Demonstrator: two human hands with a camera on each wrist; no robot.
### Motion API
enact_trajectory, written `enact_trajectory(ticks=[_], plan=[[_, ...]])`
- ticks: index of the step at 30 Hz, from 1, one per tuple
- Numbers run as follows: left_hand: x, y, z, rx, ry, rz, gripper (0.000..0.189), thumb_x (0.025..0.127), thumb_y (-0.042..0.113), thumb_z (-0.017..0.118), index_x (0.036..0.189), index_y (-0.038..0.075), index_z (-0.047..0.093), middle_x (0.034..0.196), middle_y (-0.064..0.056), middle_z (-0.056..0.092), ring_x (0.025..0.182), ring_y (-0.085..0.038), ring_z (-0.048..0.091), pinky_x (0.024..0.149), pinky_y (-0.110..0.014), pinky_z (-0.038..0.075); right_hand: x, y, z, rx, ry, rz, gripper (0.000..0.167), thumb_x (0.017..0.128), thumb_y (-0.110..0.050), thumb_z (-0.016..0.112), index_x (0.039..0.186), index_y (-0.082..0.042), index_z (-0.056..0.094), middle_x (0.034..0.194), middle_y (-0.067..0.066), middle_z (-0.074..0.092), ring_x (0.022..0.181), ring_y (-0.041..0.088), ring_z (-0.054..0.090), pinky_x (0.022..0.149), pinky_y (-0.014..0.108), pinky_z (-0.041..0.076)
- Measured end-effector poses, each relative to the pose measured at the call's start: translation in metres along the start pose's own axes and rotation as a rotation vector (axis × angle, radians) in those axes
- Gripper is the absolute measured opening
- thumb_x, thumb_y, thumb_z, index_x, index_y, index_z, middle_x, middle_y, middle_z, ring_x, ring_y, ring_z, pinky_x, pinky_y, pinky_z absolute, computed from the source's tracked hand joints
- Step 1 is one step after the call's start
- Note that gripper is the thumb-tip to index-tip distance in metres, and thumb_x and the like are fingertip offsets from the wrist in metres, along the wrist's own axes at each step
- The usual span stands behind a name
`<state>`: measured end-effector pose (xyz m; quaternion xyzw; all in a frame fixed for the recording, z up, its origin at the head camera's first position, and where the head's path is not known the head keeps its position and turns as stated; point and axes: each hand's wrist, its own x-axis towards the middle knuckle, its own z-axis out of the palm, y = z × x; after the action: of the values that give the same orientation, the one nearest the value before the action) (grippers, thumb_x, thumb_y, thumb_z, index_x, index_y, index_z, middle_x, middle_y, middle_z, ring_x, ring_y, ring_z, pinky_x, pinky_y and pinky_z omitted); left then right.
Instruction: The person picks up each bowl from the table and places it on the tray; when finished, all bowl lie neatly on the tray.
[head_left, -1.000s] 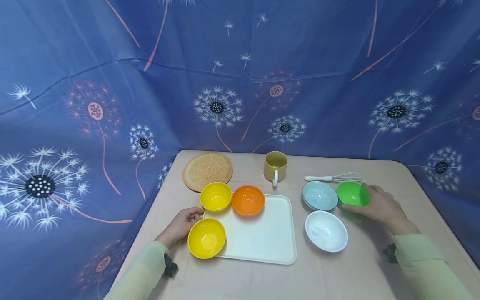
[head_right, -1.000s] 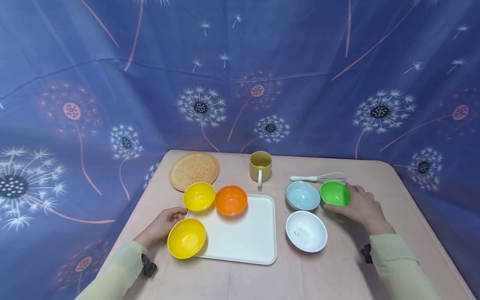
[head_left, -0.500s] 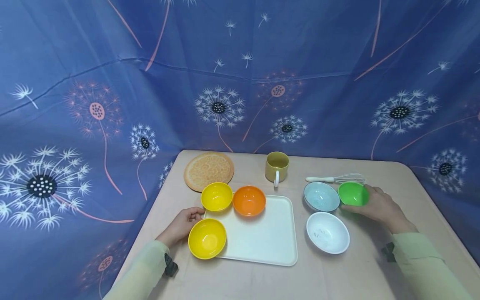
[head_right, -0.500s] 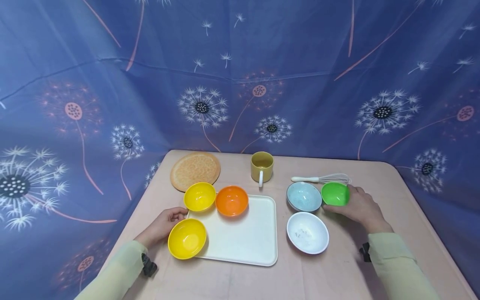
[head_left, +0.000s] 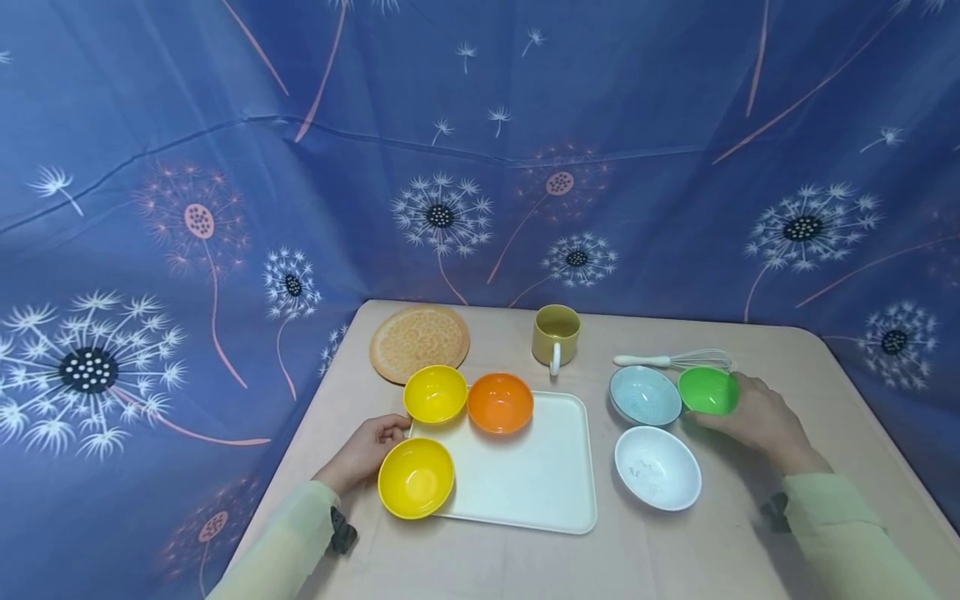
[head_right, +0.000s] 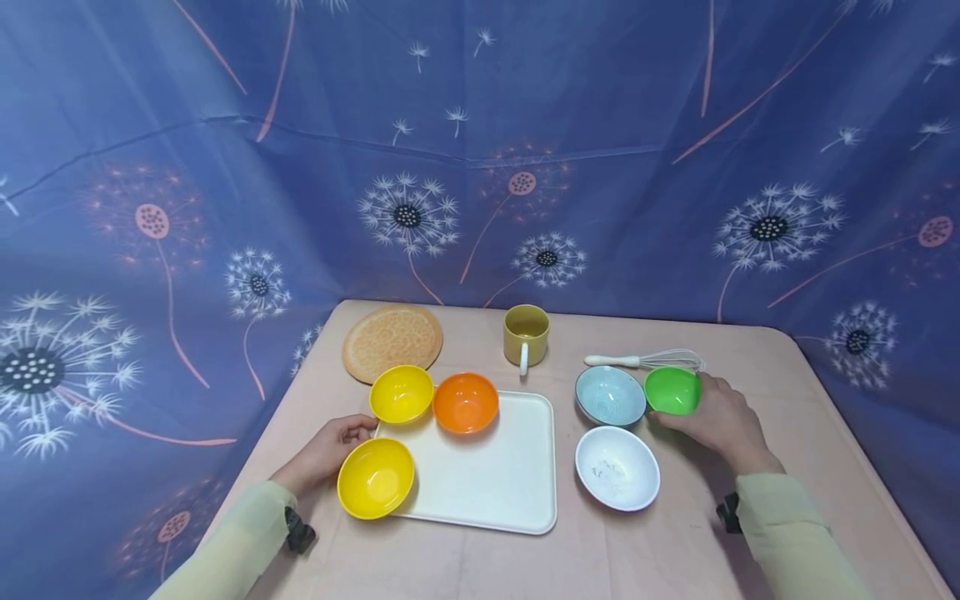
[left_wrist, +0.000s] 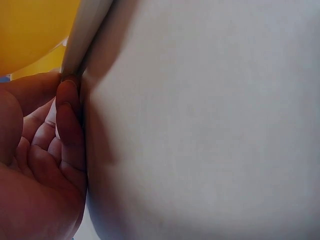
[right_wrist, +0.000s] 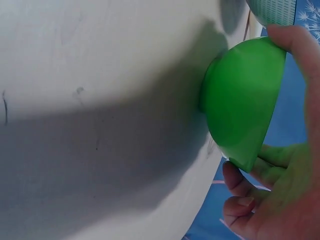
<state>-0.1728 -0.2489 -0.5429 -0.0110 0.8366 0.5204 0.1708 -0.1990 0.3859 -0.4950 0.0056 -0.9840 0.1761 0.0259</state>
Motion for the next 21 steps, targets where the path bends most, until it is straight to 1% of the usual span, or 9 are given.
enact_trajectory(ticks=[5,11,17,21], plan=[[-0.001,0.002,-0.001,-0.016,-0.010,0.019,0.031,0.100,0.001,0.065,0.131,0.005,0.068,0.091,-0.004,0.064,0.088,-0.021,0.056,0.083,-0.033,0.048,-0.001,0.005,-0.001,0.014,0.028,0.015,0.107,0.073,-0.062,0.087,0.134,0.015,0.048,0.116,0.036,0.057,0.098,0.051,0.058,0.071,0.064,0.047],[0.000,0.002,-0.001,-0.024,-0.012,0.011,0.033,0.100,0.000,0.066,0.132,0.004,0.067,0.091,-0.005,0.064,0.086,-0.020,0.056,0.081,-0.032,0.048,-0.008,0.001,-0.021,0.015,0.029,0.050,0.115,0.074,-0.068,0.084,0.140,0.016,0.041,0.122,0.038,0.052,0.101,0.054,0.055,0.070,0.065,0.045],[0.000,0.002,0.000,-0.010,-0.007,0.007,0.032,0.100,0.001,0.066,0.132,0.005,0.067,0.091,-0.005,0.064,0.088,-0.021,0.056,0.084,-0.033,0.048,-0.015,-0.008,-0.042,0.008,0.041,0.019,0.113,0.075,-0.067,0.084,0.138,0.017,0.043,0.120,0.039,0.053,0.099,0.054,0.057,0.068,0.064,0.046],[0.000,0.001,0.000,0.000,0.003,-0.003,0.031,0.101,0.003,0.066,0.132,0.006,0.068,0.093,-0.004,0.065,0.092,-0.022,0.056,0.086,-0.033,0.048,-0.017,-0.014,-0.050,0.000,0.054,0.004,0.112,0.074,-0.068,0.084,0.138,0.015,0.044,0.121,0.038,0.052,0.099,0.054,0.056,0.067,0.064,0.046]])
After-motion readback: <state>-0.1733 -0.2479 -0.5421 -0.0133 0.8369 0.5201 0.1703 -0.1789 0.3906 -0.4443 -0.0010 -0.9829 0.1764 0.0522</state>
